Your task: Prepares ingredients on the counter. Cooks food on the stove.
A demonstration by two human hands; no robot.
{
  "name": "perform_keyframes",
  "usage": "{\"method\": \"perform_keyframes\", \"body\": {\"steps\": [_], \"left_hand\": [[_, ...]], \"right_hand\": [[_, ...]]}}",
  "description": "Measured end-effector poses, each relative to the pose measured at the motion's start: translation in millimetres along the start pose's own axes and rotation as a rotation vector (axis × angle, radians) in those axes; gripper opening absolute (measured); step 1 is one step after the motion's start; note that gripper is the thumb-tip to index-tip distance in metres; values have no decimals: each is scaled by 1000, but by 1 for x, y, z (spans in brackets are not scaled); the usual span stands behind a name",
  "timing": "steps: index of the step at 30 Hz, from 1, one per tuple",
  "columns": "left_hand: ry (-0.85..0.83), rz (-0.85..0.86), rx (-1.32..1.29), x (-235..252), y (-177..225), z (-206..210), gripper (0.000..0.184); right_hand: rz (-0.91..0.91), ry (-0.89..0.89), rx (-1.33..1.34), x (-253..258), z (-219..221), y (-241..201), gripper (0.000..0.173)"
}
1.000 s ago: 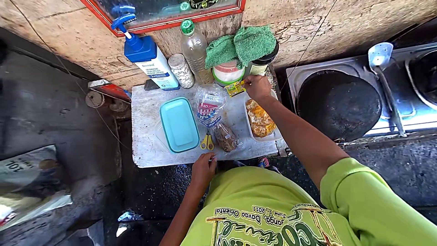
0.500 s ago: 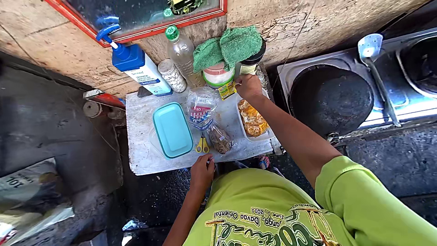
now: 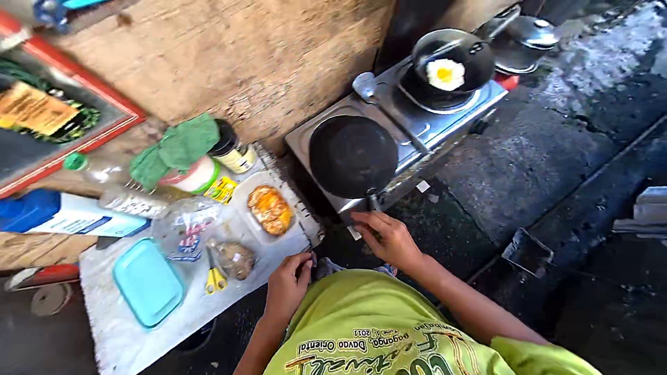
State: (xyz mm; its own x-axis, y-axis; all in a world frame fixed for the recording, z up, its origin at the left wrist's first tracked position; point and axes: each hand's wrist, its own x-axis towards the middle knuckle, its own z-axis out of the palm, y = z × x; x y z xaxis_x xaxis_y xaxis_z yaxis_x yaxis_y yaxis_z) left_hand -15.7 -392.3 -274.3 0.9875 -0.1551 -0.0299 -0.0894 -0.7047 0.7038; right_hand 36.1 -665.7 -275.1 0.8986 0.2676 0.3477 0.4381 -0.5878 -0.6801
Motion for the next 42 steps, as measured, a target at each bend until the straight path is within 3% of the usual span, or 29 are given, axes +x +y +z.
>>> {"method": "perform_keyframes", "body": {"steps": [2,9,12,16,22,26,30,34,39,42], "left_hand": [[-66,33,21,11,34,35,25],[-528,64,81,70,171,140,32],[-577,65,165,110,218,165,37],[-471,17,249,175,259,184,38],[-216,-172,336,265,267,233,35],[-160,-303,388,309,257,268,33],[-139,-505,407,351,259,292,47],[-48,-707,420,372,263,310,48],[97,-907,323,391,265,318,62],[200,-943,235,397,275,313,58]], "right_hand": [[70,60,-43,-52,-43,31,27],[289,106,-334,-218,-175,102,29],[387,120,-393,-269,-208,112,30],[500,170,-397,-301,-236,124,29],[531,153,-400,-299,-276,172,29],[538,29,-395,-277,-315,235,27],[722,-168,-346,-238,-364,302,26],[899,-464,-285,-209,-410,355,31],[947,-510,-280,-206,-450,425,31],[928,-540,-266,-199,-470,460,31]]}}
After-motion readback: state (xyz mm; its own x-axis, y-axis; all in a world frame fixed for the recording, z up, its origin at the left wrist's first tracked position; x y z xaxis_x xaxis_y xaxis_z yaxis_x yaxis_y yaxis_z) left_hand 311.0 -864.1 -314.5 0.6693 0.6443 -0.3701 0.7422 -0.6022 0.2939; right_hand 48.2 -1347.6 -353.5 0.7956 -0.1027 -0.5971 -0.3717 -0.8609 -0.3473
